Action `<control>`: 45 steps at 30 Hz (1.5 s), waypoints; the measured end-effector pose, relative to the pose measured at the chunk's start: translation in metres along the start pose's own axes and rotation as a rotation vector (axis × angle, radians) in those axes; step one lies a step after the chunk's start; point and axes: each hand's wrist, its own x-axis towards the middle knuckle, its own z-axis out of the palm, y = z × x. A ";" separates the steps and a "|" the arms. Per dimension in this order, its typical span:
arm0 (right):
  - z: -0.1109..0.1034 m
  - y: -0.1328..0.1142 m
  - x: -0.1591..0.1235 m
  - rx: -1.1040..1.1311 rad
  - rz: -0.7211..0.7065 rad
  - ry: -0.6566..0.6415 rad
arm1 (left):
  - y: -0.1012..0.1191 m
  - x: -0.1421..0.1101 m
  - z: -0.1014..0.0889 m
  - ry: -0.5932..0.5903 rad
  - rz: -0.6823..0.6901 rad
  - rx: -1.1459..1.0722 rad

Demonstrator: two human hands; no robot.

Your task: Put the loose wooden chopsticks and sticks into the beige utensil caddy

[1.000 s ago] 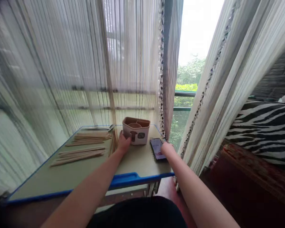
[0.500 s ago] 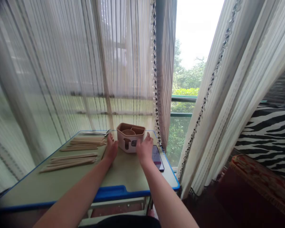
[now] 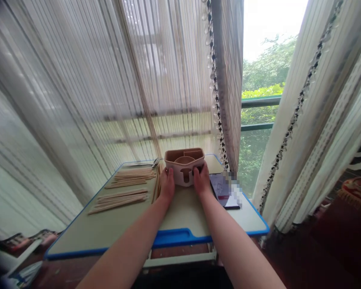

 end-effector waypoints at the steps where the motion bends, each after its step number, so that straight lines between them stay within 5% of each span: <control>1: 0.000 -0.002 0.000 -0.015 0.011 0.041 | 0.003 -0.002 -0.002 0.012 0.007 0.043; 4: -0.003 -0.010 -0.005 -0.085 -0.008 0.111 | 0.011 -0.006 -0.009 0.043 0.061 0.137; 9: -0.015 -0.027 -0.020 -0.329 -0.326 0.245 | 0.024 0.006 -0.035 0.178 0.206 0.154; 15: -0.011 -0.039 -0.031 -0.339 -0.483 -0.141 | 0.019 0.018 -0.078 0.049 0.337 0.215; 19: -0.005 -0.046 -0.039 -0.336 -0.541 -0.338 | -0.005 0.004 -0.083 0.049 0.464 0.208; 22: -0.006 -0.046 -0.039 -0.366 -0.512 -0.349 | -0.018 0.001 -0.077 0.097 0.381 0.212; 28: -0.010 -0.038 -0.035 -0.398 -0.451 -0.302 | -0.022 0.003 -0.074 -0.114 0.368 0.258; 36: -0.009 -0.040 -0.039 -0.507 -0.501 -0.452 | -0.009 -0.012 -0.075 -0.032 0.347 0.331; 40: -0.006 -0.044 -0.043 -0.487 -0.609 -0.601 | 0.000 -0.001 -0.096 0.015 0.365 0.367; 45: -0.003 -0.045 -0.044 -0.502 -0.638 -0.605 | -0.022 0.000 -0.138 -0.256 0.540 0.557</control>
